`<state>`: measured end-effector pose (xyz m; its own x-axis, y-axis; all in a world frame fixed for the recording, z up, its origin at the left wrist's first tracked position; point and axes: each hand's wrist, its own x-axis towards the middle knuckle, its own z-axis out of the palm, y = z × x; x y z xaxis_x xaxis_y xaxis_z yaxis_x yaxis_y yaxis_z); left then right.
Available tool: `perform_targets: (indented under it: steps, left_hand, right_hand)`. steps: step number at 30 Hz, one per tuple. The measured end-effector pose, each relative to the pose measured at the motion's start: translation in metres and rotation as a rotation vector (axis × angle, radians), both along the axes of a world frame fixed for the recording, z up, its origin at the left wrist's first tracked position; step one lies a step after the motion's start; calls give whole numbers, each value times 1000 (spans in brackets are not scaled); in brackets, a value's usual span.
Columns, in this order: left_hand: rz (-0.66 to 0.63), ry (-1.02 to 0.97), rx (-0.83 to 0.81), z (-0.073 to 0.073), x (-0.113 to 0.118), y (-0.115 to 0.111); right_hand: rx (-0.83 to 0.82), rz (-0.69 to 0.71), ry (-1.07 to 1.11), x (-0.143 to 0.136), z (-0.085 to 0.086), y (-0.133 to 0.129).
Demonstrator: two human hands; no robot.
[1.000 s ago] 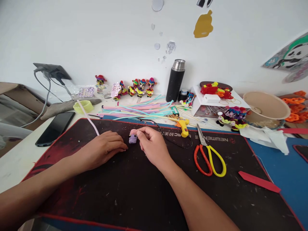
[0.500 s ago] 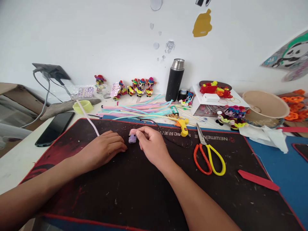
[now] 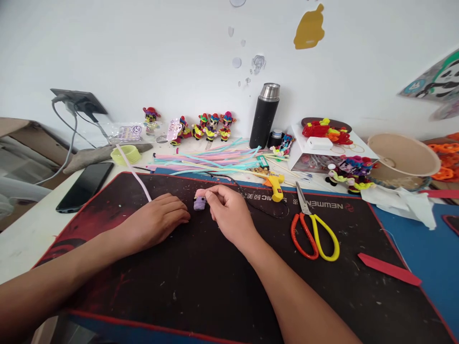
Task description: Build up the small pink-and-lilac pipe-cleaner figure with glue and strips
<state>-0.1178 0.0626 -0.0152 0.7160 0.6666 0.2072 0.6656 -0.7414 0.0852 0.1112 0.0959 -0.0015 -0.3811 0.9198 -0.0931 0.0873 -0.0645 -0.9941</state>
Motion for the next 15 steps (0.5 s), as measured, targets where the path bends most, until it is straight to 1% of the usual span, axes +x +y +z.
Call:
perform_targets:
  steps: [3,8,15]
  left_hand:
    - [-5,-16,-18,-2,0,-1]
    - [16,-79,-42,-4,-2,0]
    - [-12,-130,-98,3,-7,3]
  right_hand:
    - [17,8,-10,1,-1,0]
    - [25,10,-18,0,-7,0]
    - [44,5,-30,-1,-8,0]
